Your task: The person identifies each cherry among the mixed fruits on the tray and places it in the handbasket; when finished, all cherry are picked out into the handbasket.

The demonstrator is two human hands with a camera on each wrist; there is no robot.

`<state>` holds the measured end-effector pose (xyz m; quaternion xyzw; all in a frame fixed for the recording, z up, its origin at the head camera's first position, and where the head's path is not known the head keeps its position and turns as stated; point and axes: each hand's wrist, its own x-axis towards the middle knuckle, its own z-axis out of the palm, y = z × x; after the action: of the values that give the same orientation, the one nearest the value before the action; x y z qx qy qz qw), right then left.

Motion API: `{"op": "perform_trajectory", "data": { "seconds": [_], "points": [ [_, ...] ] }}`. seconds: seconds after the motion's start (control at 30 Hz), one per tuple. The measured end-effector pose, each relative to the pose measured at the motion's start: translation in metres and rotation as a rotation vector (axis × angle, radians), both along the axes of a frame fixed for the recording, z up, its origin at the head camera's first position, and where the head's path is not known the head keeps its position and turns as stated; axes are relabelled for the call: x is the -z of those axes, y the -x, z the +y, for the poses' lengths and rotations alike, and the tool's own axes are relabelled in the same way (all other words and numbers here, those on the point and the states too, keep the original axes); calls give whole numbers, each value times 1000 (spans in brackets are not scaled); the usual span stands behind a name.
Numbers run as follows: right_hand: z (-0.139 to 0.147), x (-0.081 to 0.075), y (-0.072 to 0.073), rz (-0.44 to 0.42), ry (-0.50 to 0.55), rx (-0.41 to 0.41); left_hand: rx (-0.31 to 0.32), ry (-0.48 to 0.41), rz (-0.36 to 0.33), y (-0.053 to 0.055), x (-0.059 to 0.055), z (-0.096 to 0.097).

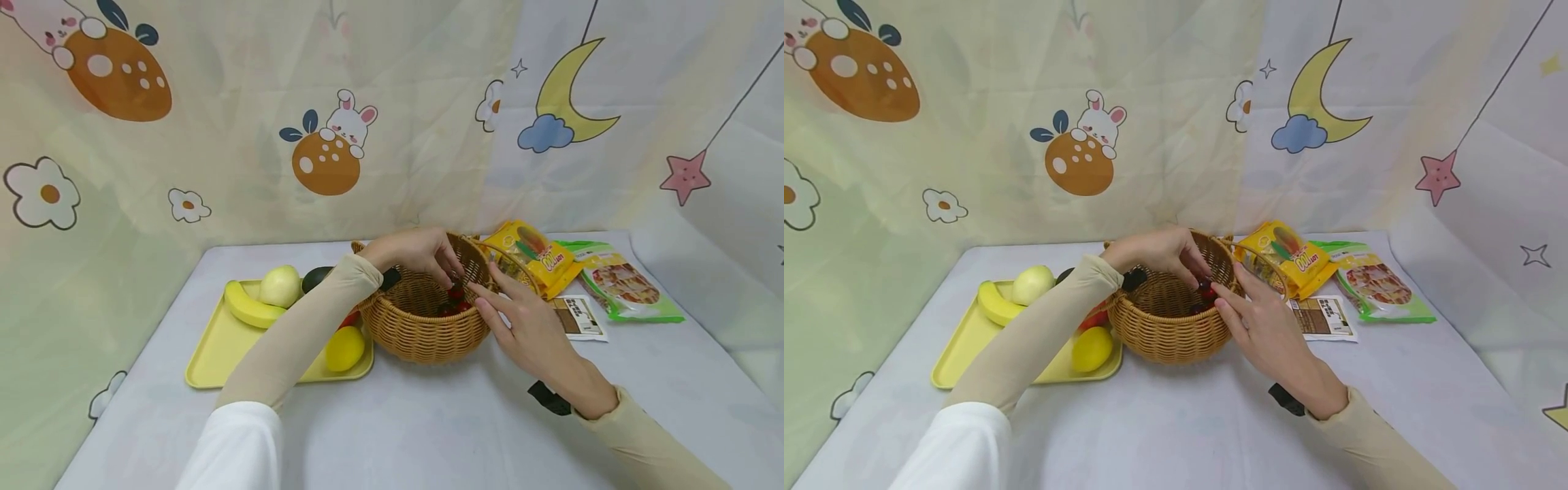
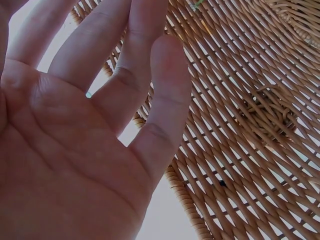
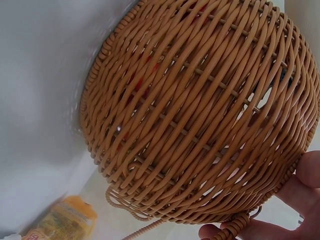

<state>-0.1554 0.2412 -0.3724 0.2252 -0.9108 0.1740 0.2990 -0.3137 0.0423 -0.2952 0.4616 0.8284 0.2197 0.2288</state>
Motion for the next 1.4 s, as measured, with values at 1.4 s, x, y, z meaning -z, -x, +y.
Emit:
{"op": "perform_trajectory", "data": {
  "seconds": [1.4],
  "points": [
    [-1,4,5,1,4,-12,-129,-212,52,2,-15,-16]
  ]
}}
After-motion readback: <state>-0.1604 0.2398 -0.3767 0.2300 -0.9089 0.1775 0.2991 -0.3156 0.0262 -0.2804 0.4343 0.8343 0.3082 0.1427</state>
